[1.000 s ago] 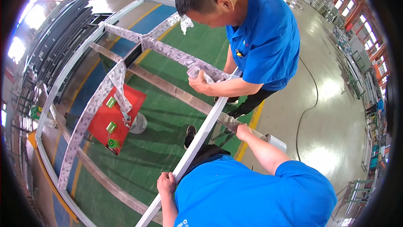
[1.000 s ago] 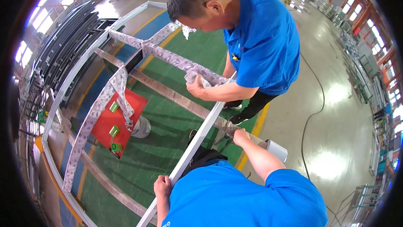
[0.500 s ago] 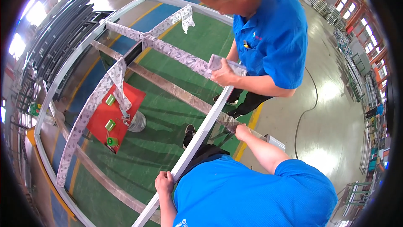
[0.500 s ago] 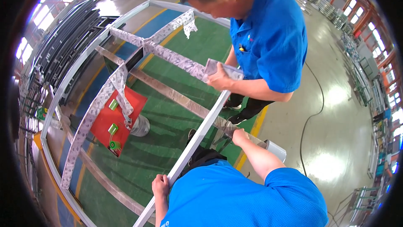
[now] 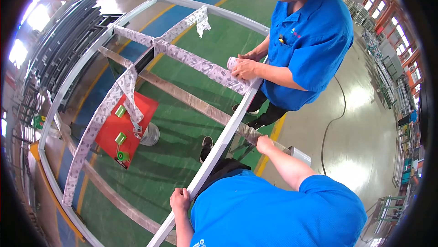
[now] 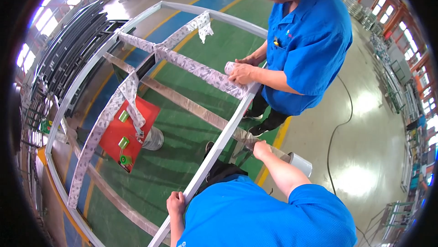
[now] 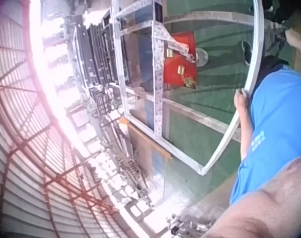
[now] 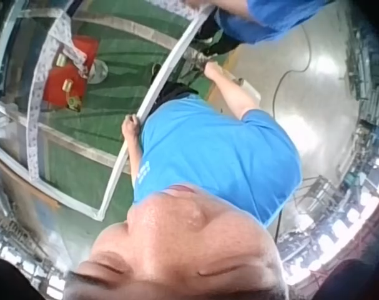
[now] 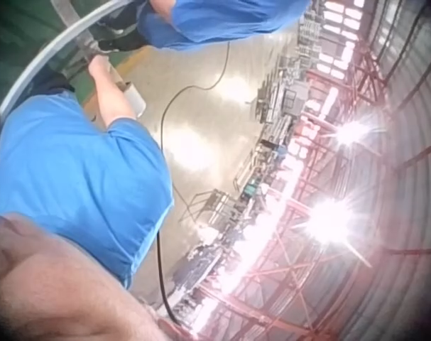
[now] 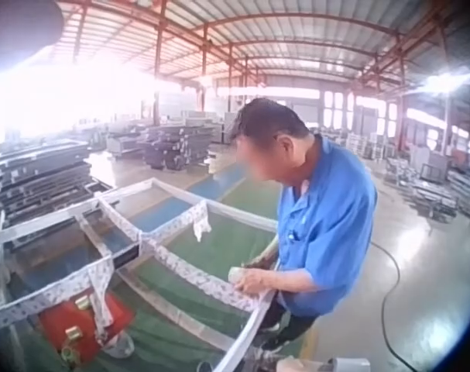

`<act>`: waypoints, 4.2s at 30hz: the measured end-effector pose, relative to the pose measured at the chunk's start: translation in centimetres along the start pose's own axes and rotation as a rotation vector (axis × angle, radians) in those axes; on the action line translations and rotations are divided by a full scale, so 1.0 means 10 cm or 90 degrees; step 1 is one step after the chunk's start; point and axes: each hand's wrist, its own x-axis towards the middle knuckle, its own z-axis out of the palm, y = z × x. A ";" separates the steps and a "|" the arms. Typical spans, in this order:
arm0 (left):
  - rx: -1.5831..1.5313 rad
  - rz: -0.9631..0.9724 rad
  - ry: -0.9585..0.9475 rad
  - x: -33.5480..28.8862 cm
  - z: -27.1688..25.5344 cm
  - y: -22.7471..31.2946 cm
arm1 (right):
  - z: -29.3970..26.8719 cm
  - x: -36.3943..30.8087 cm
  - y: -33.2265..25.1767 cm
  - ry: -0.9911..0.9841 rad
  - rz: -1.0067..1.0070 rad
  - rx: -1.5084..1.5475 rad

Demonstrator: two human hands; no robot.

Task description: Wrapping a large metal rectangular frame with protective material.

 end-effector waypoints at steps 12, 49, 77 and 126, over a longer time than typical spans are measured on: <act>-0.004 0.001 0.002 -0.02 -0.01 0.01 | -0.06 -0.02 -0.02 -0.023 -0.009 -0.017; -0.034 0.017 -0.016 0.03 0.01 -0.09 | 0.05 0.04 0.01 -0.007 0.020 -0.011; -0.038 -0.033 -0.277 1.39 0.10 0.30 | -2.40 2.11 -1.34 0.222 -0.342 0.419; 0.288 0.052 0.172 5.49 -2.63 1.30 | -2.24 2.96 -3.18 -0.125 -0.364 0.392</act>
